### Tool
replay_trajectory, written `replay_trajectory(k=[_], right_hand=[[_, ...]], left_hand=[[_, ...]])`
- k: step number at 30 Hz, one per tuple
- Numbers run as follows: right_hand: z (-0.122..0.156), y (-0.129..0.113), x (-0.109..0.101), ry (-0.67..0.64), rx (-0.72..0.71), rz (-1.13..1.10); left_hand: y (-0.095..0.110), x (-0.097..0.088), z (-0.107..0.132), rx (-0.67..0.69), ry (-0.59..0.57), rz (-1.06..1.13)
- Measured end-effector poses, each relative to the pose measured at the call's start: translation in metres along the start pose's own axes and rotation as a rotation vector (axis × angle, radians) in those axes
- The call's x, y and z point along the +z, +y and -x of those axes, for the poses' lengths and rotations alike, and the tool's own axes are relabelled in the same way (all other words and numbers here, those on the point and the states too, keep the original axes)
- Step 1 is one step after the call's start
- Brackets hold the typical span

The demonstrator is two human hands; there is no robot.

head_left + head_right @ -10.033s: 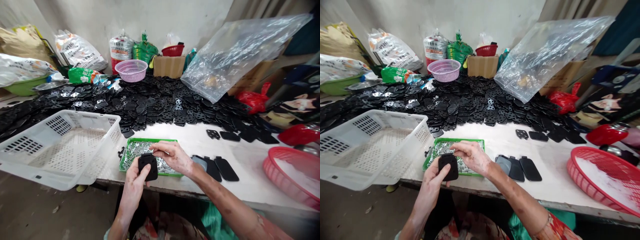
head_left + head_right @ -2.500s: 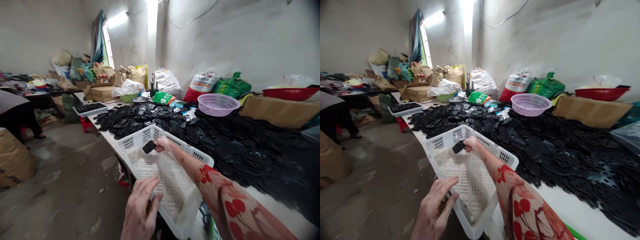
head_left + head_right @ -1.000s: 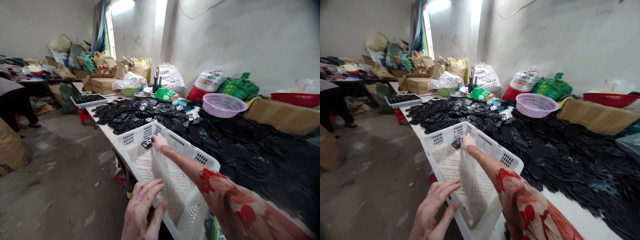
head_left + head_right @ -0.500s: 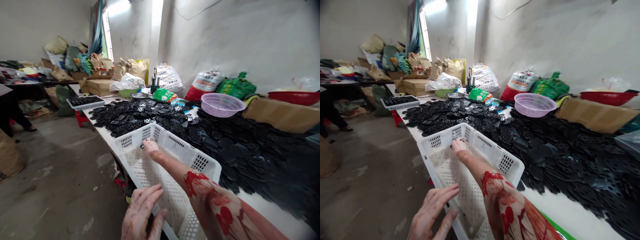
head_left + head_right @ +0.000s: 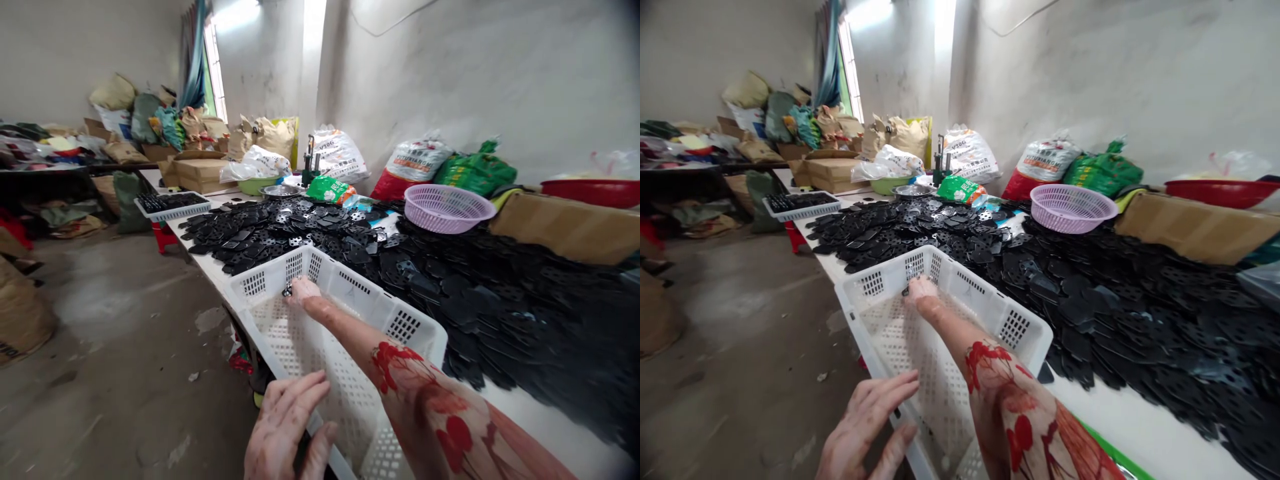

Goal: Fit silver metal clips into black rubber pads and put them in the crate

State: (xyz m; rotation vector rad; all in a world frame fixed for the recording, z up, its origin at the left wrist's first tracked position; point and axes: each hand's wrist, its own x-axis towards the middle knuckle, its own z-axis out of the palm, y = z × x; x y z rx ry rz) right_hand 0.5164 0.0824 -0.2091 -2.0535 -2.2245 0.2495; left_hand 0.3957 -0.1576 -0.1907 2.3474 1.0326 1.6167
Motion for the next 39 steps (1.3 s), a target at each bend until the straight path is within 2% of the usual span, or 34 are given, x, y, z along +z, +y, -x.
replay_trajectory(k=[7,17,29,39], right_hand=[[0.002,0.007,-0.017,-0.090,-0.015,-0.020],[0.003,0.017,-0.024,-0.087,-0.002,-0.026],[-0.005,0.013,-0.012,-0.021,0.032,0.011],[-0.008,0.015,-0.005,0.027,0.007,0.002]], left_hand=[[-0.005,0.003,0.006,-0.009,-0.024,0.007],[0.000,0.002,0.005,-0.053,-0.028,0.032],[0.000,0.003,0.006,-0.033,-0.022,0.012],[0.000,0.003,0.007,-0.036,-0.025,0.015]])
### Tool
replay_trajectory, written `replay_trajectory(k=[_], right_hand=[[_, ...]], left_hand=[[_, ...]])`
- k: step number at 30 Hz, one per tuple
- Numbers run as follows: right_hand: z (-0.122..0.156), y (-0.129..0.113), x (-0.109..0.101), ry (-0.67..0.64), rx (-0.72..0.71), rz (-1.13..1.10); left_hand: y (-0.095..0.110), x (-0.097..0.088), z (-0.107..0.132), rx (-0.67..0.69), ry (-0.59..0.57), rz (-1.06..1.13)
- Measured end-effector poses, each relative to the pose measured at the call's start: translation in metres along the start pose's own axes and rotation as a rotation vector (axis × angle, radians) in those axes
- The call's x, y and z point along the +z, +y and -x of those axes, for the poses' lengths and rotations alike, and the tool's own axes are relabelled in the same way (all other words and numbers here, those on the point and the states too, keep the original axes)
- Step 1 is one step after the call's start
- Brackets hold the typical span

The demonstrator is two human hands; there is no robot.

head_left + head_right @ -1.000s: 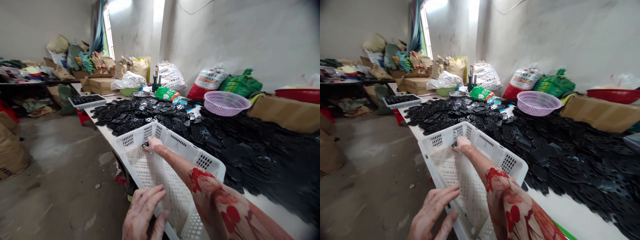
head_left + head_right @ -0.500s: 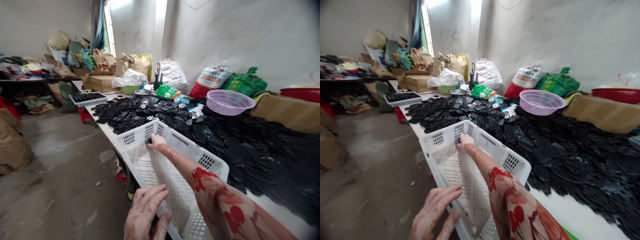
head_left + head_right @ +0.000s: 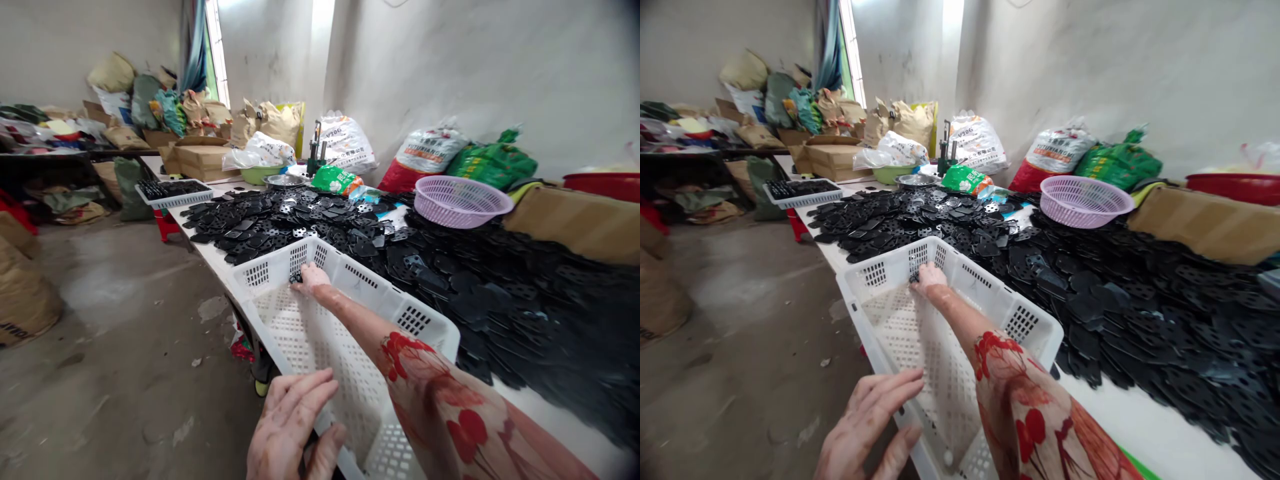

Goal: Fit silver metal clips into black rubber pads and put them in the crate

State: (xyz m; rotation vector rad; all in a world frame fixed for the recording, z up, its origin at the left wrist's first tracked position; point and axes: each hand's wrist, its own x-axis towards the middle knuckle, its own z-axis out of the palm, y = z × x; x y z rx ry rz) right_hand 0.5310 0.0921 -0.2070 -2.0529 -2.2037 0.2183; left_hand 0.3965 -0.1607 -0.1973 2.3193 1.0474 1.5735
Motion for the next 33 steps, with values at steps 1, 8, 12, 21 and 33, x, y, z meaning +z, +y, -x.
replay_trajectory(k=[1,8,12,21,33], right_hand=[[0.000,0.000,0.000,0.001,0.002,0.000],[-0.002,0.003,0.001,-0.002,0.012,-0.017],[0.000,0.004,-0.004,-0.015,0.023,-0.041],[0.026,0.005,-0.069,0.007,-0.081,-0.187],[0.297,0.173,-0.147,0.370,0.089,-0.684]], left_hand=[[0.000,0.000,0.000,-0.001,0.001,0.001],[0.001,0.001,-0.001,0.019,0.001,0.000],[0.002,-0.003,-0.003,0.003,-0.012,0.002],[0.019,-0.017,-0.017,-0.112,-0.143,-0.011],[0.113,0.014,0.027,-0.106,-0.157,0.486]])
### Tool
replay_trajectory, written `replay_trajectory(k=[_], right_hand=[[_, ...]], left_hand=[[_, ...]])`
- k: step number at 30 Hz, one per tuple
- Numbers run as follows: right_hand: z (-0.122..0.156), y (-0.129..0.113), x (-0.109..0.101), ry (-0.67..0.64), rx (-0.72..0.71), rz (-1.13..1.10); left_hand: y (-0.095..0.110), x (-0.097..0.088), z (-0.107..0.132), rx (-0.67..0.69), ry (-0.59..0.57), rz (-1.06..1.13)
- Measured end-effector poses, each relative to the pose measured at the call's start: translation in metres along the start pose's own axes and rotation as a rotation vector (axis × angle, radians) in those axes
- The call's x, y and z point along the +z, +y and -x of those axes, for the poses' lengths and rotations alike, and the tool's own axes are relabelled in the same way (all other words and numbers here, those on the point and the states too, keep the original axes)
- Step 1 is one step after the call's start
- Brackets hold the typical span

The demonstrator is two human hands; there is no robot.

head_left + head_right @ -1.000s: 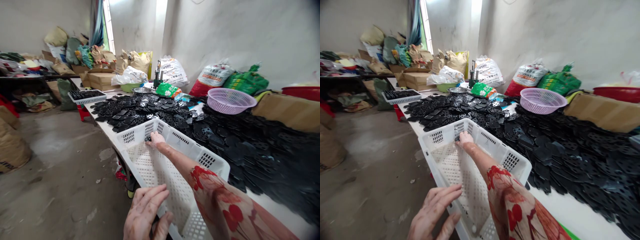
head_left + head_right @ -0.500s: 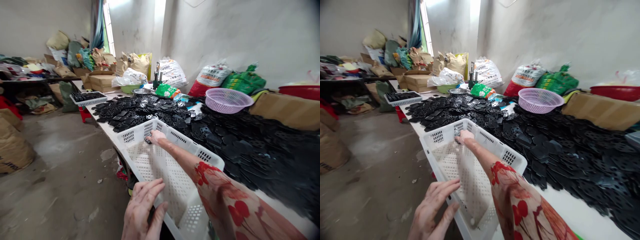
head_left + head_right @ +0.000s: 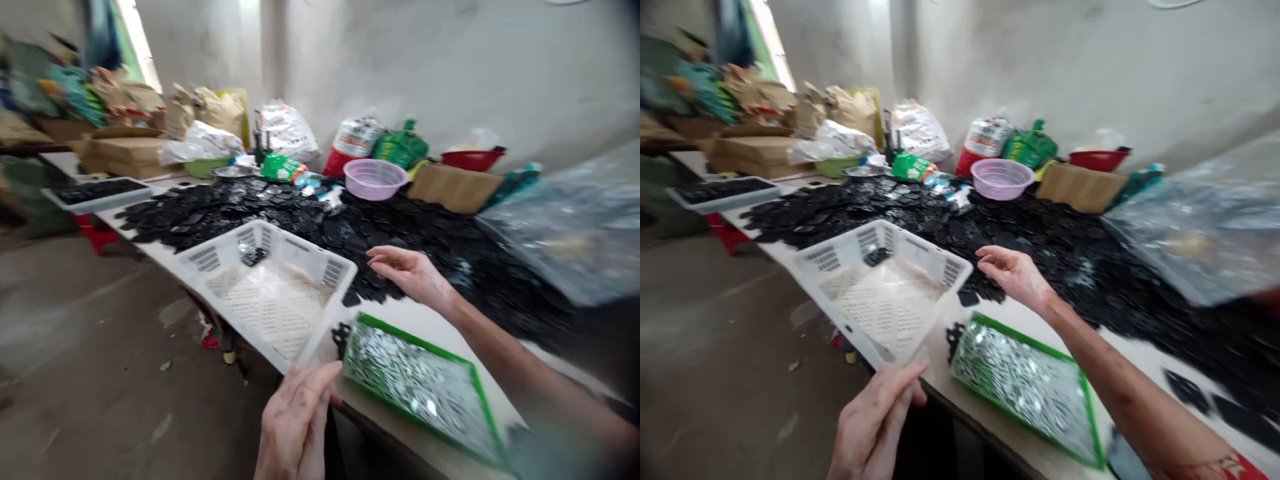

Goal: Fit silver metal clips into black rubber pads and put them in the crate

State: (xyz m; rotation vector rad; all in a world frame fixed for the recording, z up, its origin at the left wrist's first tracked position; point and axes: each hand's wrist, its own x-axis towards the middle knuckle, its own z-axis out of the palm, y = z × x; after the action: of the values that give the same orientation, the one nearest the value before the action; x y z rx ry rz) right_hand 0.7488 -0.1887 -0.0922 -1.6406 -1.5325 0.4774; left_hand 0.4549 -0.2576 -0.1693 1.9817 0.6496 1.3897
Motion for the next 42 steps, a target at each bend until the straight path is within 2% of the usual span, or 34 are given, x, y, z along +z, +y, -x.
replay_trajectory(k=[2,5,8,10,14,18,21,23,25,28,30,33,36,39,42], right_hand=[[0.040,0.028,-0.042,0.071,0.145,0.128],[0.096,0.059,-0.088,0.044,0.307,0.460],[0.142,0.078,-0.114,-0.067,0.426,0.744],[0.169,0.084,-0.124,-0.114,0.483,0.788],[0.221,0.084,-0.129,-0.240,0.510,0.692],[0.264,0.079,-0.108,-0.365,0.506,0.659],[0.284,0.087,-0.091,-0.325,0.525,0.694],[0.293,0.102,-0.084,-0.250,0.492,0.710],[0.297,0.121,-0.082,-0.171,0.390,0.709],[0.296,0.147,-0.087,-0.033,0.267,0.685],[0.290,0.151,-0.095,0.070,0.249,0.626],[0.276,0.133,-0.105,0.195,0.247,0.465],[0.259,0.092,-0.096,0.251,0.242,0.199],[0.240,0.055,-0.065,0.102,0.216,-0.079],[0.219,0.040,-0.038,0.041,0.102,-0.148]], left_hand=[[0.011,0.026,0.012,-0.169,-0.120,0.119],[0.020,0.054,0.021,-0.390,-0.267,0.183],[0.021,0.071,0.018,-0.404,-0.385,0.151],[0.021,0.077,0.015,-0.374,-0.419,0.122],[0.020,0.087,0.015,-0.406,-0.445,0.111],[0.025,0.101,0.016,-0.467,-0.490,0.139],[0.033,0.111,0.015,-0.413,-0.517,0.158],[0.036,0.116,0.014,-0.390,-0.520,0.157],[0.038,0.120,0.014,-0.391,-0.506,0.151],[0.039,0.123,0.016,-0.404,-0.493,0.132],[0.039,0.124,0.015,-0.418,-0.494,0.126],[0.040,0.126,0.014,-0.433,-0.479,0.156],[0.043,0.132,0.013,-0.457,-0.476,0.212],[0.045,0.140,0.014,-0.559,-0.511,0.326],[0.040,0.142,0.015,-0.683,-0.466,0.507]])
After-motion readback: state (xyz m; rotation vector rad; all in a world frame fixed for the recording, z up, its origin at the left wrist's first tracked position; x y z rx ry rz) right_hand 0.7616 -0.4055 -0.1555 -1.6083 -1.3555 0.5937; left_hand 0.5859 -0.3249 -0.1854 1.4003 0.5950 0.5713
